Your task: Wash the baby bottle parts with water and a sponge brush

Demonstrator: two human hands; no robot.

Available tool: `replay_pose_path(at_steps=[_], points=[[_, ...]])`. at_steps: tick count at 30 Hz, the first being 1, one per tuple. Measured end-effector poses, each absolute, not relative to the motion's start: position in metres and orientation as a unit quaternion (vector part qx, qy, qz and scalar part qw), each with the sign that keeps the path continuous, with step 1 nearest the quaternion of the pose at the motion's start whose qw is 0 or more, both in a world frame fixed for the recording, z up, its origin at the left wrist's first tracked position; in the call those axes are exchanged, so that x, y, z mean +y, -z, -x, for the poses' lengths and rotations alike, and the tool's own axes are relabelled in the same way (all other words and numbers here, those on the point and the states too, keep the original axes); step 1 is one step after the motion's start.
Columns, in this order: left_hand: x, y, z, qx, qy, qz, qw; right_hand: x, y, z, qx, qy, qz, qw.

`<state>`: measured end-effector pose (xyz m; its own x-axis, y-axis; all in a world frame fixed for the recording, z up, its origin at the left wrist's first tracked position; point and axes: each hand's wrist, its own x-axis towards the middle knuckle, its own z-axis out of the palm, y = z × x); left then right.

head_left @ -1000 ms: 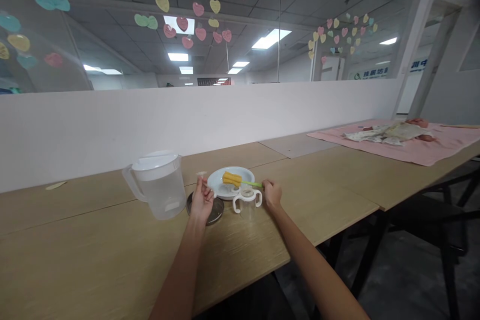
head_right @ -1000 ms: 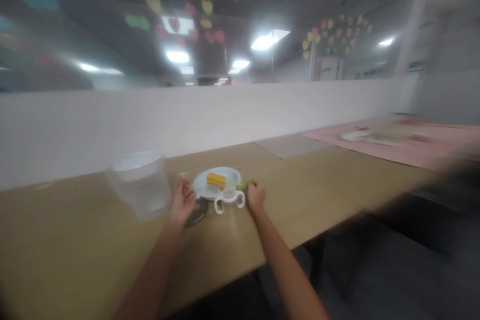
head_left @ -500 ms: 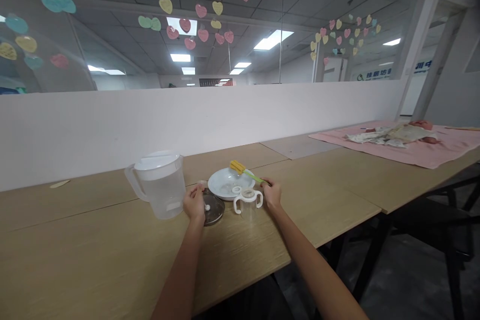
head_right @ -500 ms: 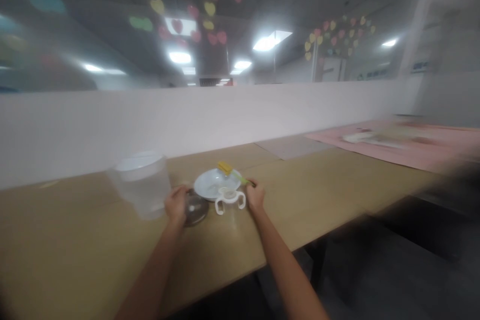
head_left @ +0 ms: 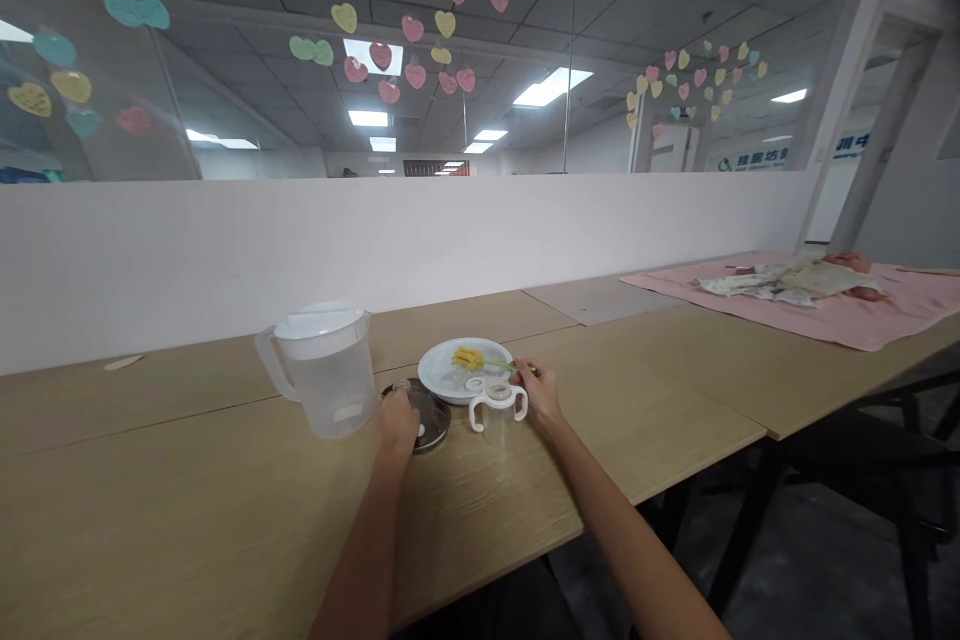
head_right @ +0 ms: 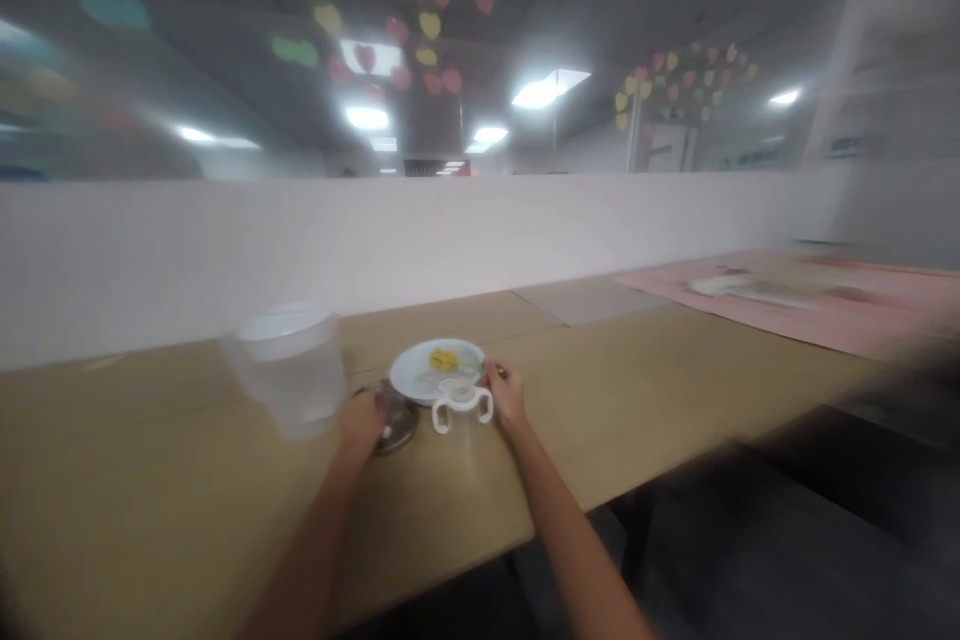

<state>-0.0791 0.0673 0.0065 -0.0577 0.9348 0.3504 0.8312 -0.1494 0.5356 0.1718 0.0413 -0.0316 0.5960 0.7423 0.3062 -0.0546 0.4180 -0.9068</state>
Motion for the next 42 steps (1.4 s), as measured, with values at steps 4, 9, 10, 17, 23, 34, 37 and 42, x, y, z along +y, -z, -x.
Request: replay_pose_path(at_steps=[4, 9, 10, 17, 23, 34, 37, 42], points=[[0.057, -0.008, 0.072, 0.662, -0.269, -0.699, -0.025, 0.039, 0.029, -0.171, -0.371, -0.279, 0.461, 0.756], [0.053, -0.014, 0.062, 0.608, -0.272, -0.732, -0.139, 0.038, 0.027, -0.171, -0.368, -0.308, 0.463, 0.745], [0.053, -0.015, 0.062, 0.598, -0.287, -0.735, -0.136, 0.038, 0.027, -0.171, -0.366, -0.313, 0.464, 0.744], [0.054, -0.016, 0.060, 0.543, -0.365, -0.748, -0.112, 0.036, 0.023, -0.171, -0.350, -0.318, 0.460, 0.752], [0.053, -0.002, 0.049, 0.513, -0.316, -0.795, -0.071, 0.030, 0.016, -0.169, -0.309, -0.333, 0.443, 0.773], [0.046, -0.013, 0.044, 0.515, -0.319, -0.795, -0.015, 0.030, 0.014, -0.173, -0.244, -0.378, 0.402, 0.797], [0.045, -0.016, 0.044, 0.483, -0.362, -0.797, -0.029, 0.031, 0.015, -0.180, -0.225, -0.379, 0.362, 0.821], [0.045, -0.018, 0.046, 0.434, -0.489, -0.757, -0.016, 0.027, 0.017, -0.198, -0.192, -0.380, 0.307, 0.851]])
